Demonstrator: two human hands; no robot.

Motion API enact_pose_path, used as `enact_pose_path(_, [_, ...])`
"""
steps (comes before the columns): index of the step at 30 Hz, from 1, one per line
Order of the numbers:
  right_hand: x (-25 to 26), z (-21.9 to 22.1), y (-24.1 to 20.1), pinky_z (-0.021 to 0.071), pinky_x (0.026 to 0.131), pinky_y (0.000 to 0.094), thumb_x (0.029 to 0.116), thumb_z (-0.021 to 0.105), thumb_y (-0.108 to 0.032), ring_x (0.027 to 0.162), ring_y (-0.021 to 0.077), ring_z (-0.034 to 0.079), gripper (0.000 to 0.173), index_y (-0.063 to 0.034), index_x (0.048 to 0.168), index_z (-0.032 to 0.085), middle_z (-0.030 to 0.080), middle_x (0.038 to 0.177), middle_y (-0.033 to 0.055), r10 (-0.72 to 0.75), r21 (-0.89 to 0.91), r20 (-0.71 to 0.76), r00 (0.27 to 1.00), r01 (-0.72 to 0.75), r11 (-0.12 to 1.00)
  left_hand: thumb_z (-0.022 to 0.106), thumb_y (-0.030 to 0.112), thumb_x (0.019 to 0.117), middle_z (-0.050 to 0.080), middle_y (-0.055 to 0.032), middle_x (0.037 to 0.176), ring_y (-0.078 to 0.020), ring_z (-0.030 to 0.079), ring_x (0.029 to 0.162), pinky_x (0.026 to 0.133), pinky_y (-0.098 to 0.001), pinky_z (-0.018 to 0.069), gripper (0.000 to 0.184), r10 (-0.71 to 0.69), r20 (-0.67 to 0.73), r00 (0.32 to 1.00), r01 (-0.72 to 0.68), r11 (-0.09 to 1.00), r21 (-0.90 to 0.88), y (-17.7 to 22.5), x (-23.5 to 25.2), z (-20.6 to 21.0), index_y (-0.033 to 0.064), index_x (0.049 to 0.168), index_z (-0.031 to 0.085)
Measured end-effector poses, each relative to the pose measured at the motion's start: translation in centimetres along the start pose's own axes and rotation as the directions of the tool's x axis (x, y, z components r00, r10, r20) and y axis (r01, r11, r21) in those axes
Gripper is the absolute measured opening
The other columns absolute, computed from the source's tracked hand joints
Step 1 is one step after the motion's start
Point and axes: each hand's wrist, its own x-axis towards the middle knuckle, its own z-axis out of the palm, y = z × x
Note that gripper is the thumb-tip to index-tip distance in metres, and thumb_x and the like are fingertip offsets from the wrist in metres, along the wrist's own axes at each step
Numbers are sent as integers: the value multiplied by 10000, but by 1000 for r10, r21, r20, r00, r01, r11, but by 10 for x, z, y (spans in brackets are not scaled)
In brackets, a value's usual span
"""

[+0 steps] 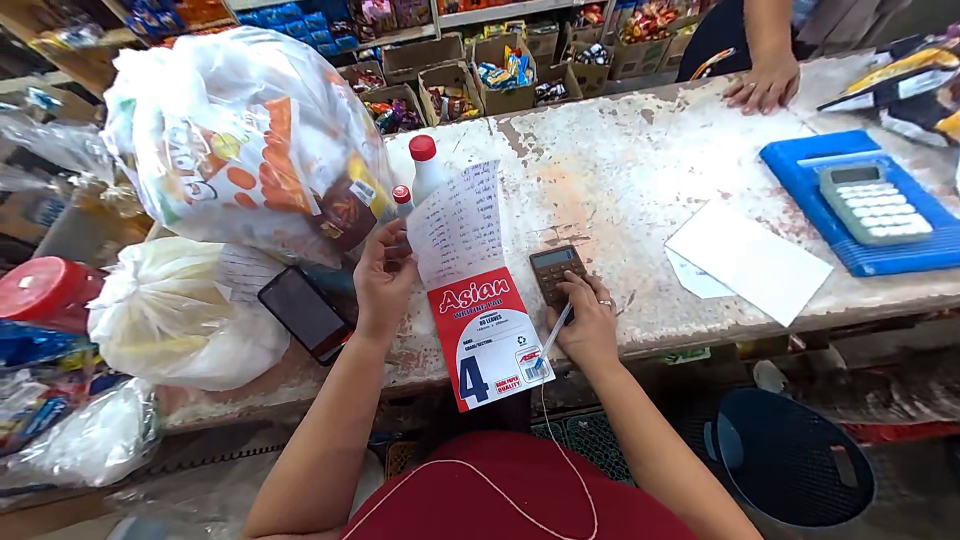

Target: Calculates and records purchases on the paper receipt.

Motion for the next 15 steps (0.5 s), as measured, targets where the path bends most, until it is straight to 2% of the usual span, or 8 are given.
enact_pose_path(2, [0, 2, 2, 359, 1091, 667, 868, 720, -265, 1418, 425, 451, 424, -65, 1241, 681, 579, 1478, 113, -8, 4, -12, 1000, 9, 1000, 663, 81, 977, 664, -100, 1221, -94, 676, 923, 777, -230, 569, 436, 23, 33, 999, -25, 997, 68, 2, 0, -1, 39, 1396, 549])
enact_pose_path(5, [0, 1, 1, 356, 1091, 672, 871, 727, -265, 1418, 433, 447, 425, -64, 1243, 682, 580, 1474, 121, -10, 13, -6, 1000, 10, 1000, 682, 150, 976, 692, -115, 1160, -123, 656, 908, 742, -251, 538, 426, 35, 48, 998, -42, 987, 153, 3, 4, 2, 28, 1372, 588])
enact_pose_path(8, [0, -1, 1, 348, 1097, 676, 883, 728, -273, 1426, 439, 434, 435, -67, 1262, 679, 576, 1478, 124, -4, 14, 11, 1000, 4, 1000, 687, 191, 977, 671, -150, 1188, -183, 644, 962, 771, -310, 536, 465, 18, 81, 997, -36, 973, 229, 4, 6, 4, 27, 1396, 570])
enact_pose_path(11, [0, 0, 2, 342, 1101, 678, 883, 728, -273, 1426, 438, 434, 430, -65, 1256, 680, 579, 1476, 123, -11, 20, 5, 1000, 11, 1000, 667, 184, 991, 672, -157, 1189, -206, 656, 1008, 823, -343, 554, 366, 67, 117, 991, -97, 958, 270, 0, 2, 9, 24, 1318, 628])
enact_pose_path(13, [-1, 1, 3, 349, 1095, 678, 880, 728, -274, 1420, 435, 443, 426, -65, 1248, 682, 581, 1473, 121, -17, 19, -4, 1000, 17, 1000, 691, 211, 979, 632, -167, 1274, -235, 638, 1089, 879, -378, 548, 376, 68, 89, 994, -92, 945, 314, -1, -3, 13, 45, 1312, 637])
enact_pose_path(15, [-1, 1, 2, 349, 1091, 680, 879, 733, -269, 1416, 439, 446, 423, -64, 1245, 683, 580, 1473, 125, -17, 20, -9, 1000, 17, 1000, 734, 248, 945, 526, -219, 1416, -301, 577, 1212, 925, -424, 526, 523, 14, 16, 1000, -18, 941, 338, -2, -4, 17, 44, 1390, 551])
